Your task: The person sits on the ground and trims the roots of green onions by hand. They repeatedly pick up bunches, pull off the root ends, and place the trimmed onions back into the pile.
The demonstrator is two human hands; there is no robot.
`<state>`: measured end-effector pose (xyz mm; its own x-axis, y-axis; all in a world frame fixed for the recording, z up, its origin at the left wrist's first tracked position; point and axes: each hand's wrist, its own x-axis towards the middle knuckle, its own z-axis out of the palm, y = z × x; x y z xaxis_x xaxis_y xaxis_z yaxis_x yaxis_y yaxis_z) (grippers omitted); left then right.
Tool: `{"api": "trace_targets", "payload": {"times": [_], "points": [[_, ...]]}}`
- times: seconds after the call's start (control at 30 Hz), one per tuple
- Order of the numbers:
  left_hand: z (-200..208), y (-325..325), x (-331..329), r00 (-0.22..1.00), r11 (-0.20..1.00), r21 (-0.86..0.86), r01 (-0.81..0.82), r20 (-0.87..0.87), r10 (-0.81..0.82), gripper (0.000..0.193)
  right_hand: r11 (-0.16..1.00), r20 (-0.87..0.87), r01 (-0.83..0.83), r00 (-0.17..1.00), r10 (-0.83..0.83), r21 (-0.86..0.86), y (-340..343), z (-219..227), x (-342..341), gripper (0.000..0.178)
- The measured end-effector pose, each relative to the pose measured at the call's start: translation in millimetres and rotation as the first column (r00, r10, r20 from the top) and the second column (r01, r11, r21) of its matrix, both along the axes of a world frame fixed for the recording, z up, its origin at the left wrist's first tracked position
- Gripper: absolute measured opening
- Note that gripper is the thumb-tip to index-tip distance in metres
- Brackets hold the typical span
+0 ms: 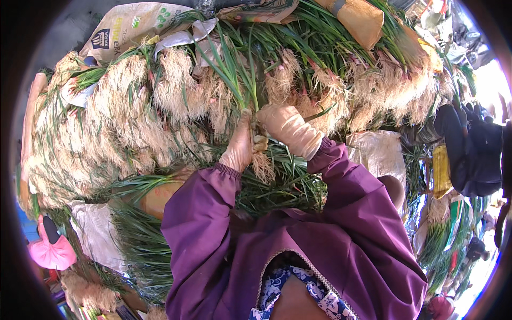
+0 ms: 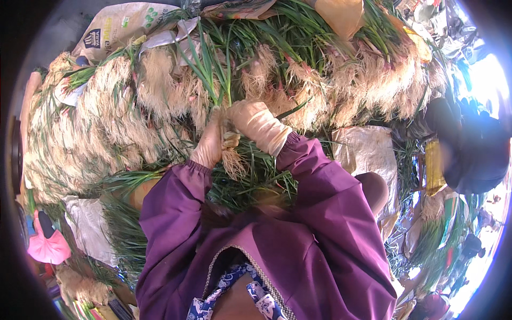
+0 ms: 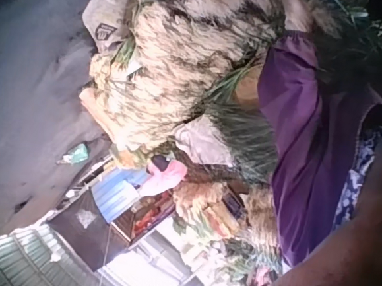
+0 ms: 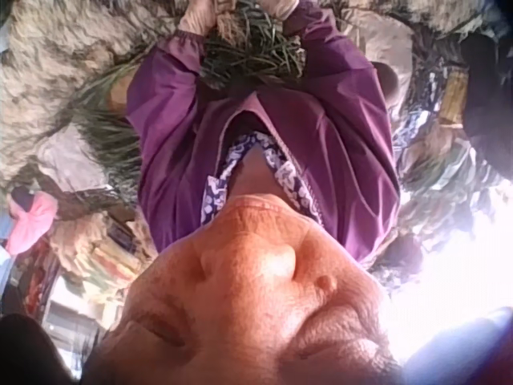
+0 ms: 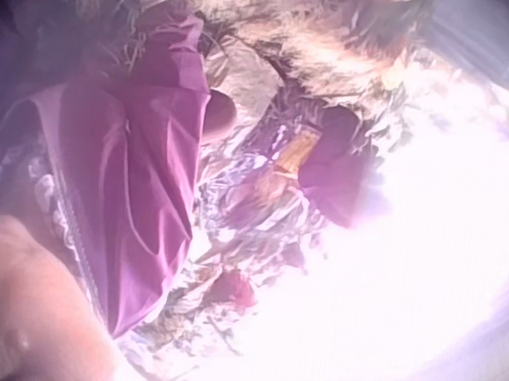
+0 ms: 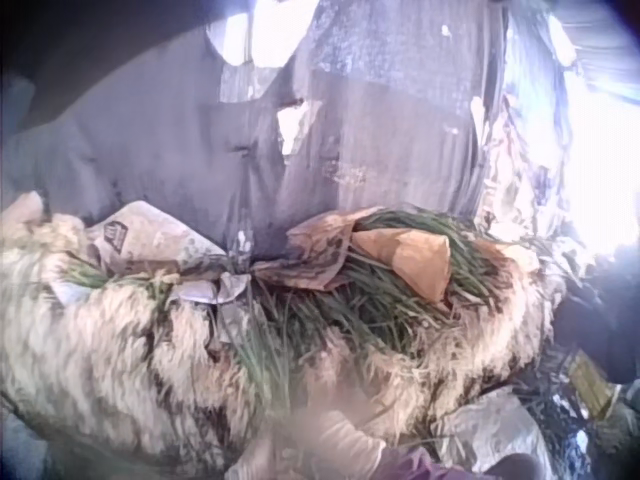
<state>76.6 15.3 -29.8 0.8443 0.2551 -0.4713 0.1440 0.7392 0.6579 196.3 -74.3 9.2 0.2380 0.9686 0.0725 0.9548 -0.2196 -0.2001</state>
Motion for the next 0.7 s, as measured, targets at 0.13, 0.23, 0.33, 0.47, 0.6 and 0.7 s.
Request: {"api": "trace_targets", "payload": {"times": [0.13,0.23,0.33,0.47,0.6,0.7], "points": [[10,2,3,0.997,0.991,-0.135,0.024,0.082,-0.013,0.078,0.953,-0.007,0.246,0.968,-0.252,-0.175,7,-25,12,0.018],[15,0,1,0.989,0.993,-0.104,0.059,0.143,-0.044,0.082,0.789,-0.521,0.595,0.727,-0.447,0.153,-4,-32,24,0.027],[15,0,-3,0.991,0.995,-0.094,0.035,0.132,-0.022,0.086,0.737,-0.495,0.654,0.704,-0.509,0.173,-27,-19,25,0.029],[11,-7,0,0.994,0.994,-0.11,0.022,0.113,-0.009,0.085,0.973,-0.471,0.218,0.868,-0.158,0.076,-29,7,-1,0.033],[22,-12,4,0.996,0.998,-0.033,-0.054,-0.072,0.051,0.082,0.994,-0.55,0.064,0.835,-0.006,0.086,-21,19,-7,0.025],[35,-3,5,0.983,0.996,-0.011,0.086,0.161,-0.083,0.086,0.898,-0.934,0.263,0.043,0.356,0.354,-29,22,10,0.017]]}}
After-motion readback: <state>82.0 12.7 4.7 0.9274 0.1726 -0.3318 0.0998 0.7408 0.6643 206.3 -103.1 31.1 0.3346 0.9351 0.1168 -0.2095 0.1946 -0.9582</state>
